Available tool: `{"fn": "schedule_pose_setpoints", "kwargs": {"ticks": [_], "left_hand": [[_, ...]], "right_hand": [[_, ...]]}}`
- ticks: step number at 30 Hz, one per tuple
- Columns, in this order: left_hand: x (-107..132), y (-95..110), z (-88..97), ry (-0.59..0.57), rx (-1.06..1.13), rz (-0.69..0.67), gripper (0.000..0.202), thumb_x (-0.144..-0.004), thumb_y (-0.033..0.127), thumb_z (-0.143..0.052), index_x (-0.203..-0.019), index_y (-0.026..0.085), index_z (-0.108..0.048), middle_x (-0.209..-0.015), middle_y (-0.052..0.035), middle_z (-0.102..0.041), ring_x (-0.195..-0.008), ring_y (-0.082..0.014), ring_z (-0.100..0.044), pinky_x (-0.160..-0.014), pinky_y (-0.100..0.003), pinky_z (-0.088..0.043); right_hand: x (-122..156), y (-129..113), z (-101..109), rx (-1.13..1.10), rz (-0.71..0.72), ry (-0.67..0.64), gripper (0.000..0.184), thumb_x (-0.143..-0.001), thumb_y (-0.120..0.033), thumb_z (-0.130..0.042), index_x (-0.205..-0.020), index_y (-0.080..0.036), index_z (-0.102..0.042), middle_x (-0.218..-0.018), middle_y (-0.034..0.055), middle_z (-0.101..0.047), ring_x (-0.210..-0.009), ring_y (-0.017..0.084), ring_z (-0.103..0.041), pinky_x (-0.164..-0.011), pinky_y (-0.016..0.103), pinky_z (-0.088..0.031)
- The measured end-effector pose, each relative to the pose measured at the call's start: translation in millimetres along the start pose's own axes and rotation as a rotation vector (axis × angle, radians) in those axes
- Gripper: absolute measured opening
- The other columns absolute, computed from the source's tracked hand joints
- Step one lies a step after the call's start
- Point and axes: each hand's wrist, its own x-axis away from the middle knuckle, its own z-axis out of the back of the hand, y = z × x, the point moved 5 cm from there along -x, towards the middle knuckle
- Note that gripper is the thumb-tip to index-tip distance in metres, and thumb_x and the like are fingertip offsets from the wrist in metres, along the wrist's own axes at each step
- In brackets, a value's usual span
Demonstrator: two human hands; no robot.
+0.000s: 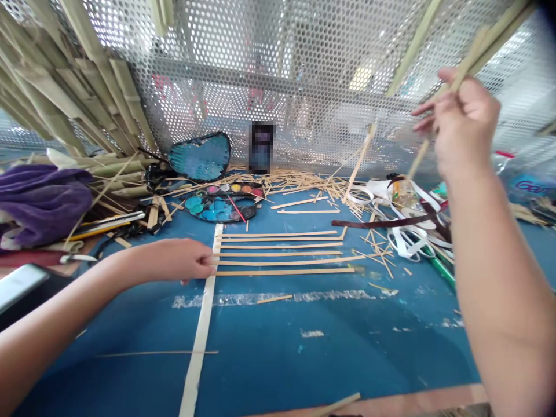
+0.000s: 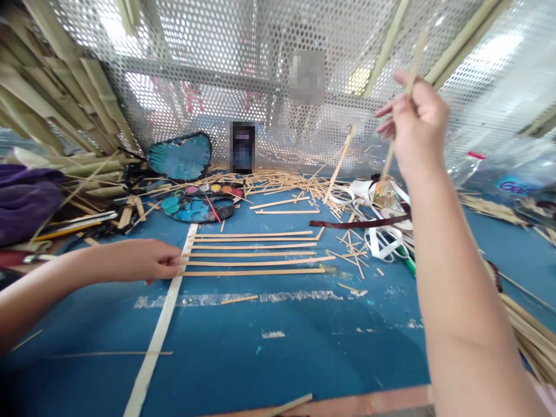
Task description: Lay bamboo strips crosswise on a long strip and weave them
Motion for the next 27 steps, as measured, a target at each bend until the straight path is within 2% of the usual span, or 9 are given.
{"fn": "schedule_pose_setpoints", "kwargs": {"ticks": [2, 5, 8, 10, 12, 16, 18, 22, 27], "left_hand": [[0.7, 0.8, 0.2, -0.002, 0.000, 0.007, 0.037, -0.086, 0.054, -0.048, -0.072, 0.022, -0.060, -0.068, -0.0012, -0.069, -0.063, -0.0178, -0.061, -0.057, -0.028, -0.036], [2.9, 1.4, 1.0, 0.001, -0.035, 0.024, 0.037, -0.087, 0.054, -0.047, -0.073, 0.022, -0.061, -0.070, -0.0012, -0.069, -0.065, -0.0181, -0.061, -0.057, -0.028, -0.035], [5.1, 0.5, 1.9, -0.003, -0.059, 0.028, 0.039, -0.088, 0.056, -0.045, -0.075, 0.023, -0.061, -0.073, -0.0014, -0.069, -0.065, -0.0182, -0.061, -0.056, -0.028, -0.035], [6.0, -0.6, 2.1, -0.025, -0.030, 0.026, 0.043, -0.088, 0.060, -0.044, -0.076, 0.023, -0.061, -0.074, -0.0021, -0.069, -0.066, -0.0185, -0.061, -0.056, -0.027, -0.036], [6.9, -0.9, 1.8, -0.067, 0.023, 0.024, 0.048, -0.087, 0.066, -0.043, -0.077, 0.023, -0.060, -0.076, -0.0028, -0.069, -0.066, -0.0184, -0.061, -0.057, -0.027, -0.039], [10.0, 2.2, -0.7, -0.163, 0.095, 0.007, 0.047, -0.086, 0.065, -0.045, -0.079, 0.021, -0.061, -0.079, -0.0045, -0.070, -0.068, -0.0192, -0.063, -0.059, -0.027, -0.044], [11.7, 4.4, -3.6, -0.206, 0.117, 0.002, 0.041, -0.086, 0.059, -0.048, -0.080, 0.021, -0.061, -0.078, -0.0050, -0.071, -0.068, -0.0197, -0.063, -0.059, -0.027, -0.045], [12.5, 5.8, -9.0, -0.252, 0.154, 0.015, 0.028, -0.085, 0.047, -0.050, -0.076, 0.021, -0.058, -0.075, -0.0050, -0.071, -0.065, -0.0192, -0.063, -0.057, -0.026, -0.045], [10.2, 3.7, -10.7, -0.269, 0.175, 0.025, 0.023, -0.084, 0.041, -0.050, -0.081, 0.021, -0.061, -0.074, -0.0039, -0.071, -0.063, -0.0180, -0.063, -0.054, -0.026, -0.044]], "right_hand": [[31.8, -42.1, 1.1, 0.087, 0.115, -0.051, 0.040, -0.098, -0.034, -0.046, -0.129, -0.020, -0.067, -0.079, 0.0043, -0.061, -0.058, 0.011, -0.046, -0.060, 0.028, -0.041], [97.4, -100.2, -14.6, 0.171, 0.187, -0.411, 0.036, -0.097, -0.035, -0.048, -0.123, -0.031, -0.071, -0.081, 0.0025, -0.057, -0.067, 0.016, -0.051, -0.065, 0.033, -0.045], [164.3, -132.4, -33.2, 0.163, 0.174, -0.825, 0.042, -0.102, -0.035, -0.036, -0.137, -0.032, -0.059, -0.090, 0.0050, -0.061, -0.071, 0.018, -0.060, -0.066, 0.035, -0.053], [195.8, -139.6, -42.5, 0.130, 0.221, -0.954, 0.039, -0.103, -0.030, -0.037, -0.135, -0.030, -0.059, -0.100, 0.0076, -0.065, -0.080, 0.019, -0.064, -0.070, 0.034, -0.055], [218.0, -139.3, -53.0, 0.110, 0.324, -1.018, 0.039, -0.102, -0.022, -0.037, -0.135, -0.025, -0.059, -0.103, 0.0090, -0.067, -0.087, 0.020, -0.066, -0.073, 0.033, -0.055], [251.4, -139.0, -79.9, 0.089, 0.483, -1.103, 0.050, -0.099, -0.011, -0.036, -0.147, -0.021, -0.044, -0.115, 0.0098, -0.069, -0.094, 0.020, -0.068, -0.074, 0.032, -0.054], [265.2, -145.6, -94.0, 0.058, 0.461, -1.157, 0.043, -0.100, -0.013, -0.037, -0.140, -0.020, -0.048, -0.118, 0.0094, -0.070, -0.089, 0.019, -0.070, -0.067, 0.030, -0.051], [282.6, -162.6, -117.7, 0.133, 0.333, -1.260, 0.023, -0.099, -0.016, -0.038, -0.113, -0.018, -0.055, -0.095, 0.0064, -0.073, -0.057, 0.016, -0.061, -0.047, 0.029, -0.032], [276.4, -183.4, -134.3, 0.136, 0.313, -1.243, 0.023, -0.097, -0.013, -0.036, -0.113, -0.019, -0.052, -0.091, 0.0072, -0.072, -0.054, 0.017, -0.055, -0.046, 0.030, -0.021]]}}
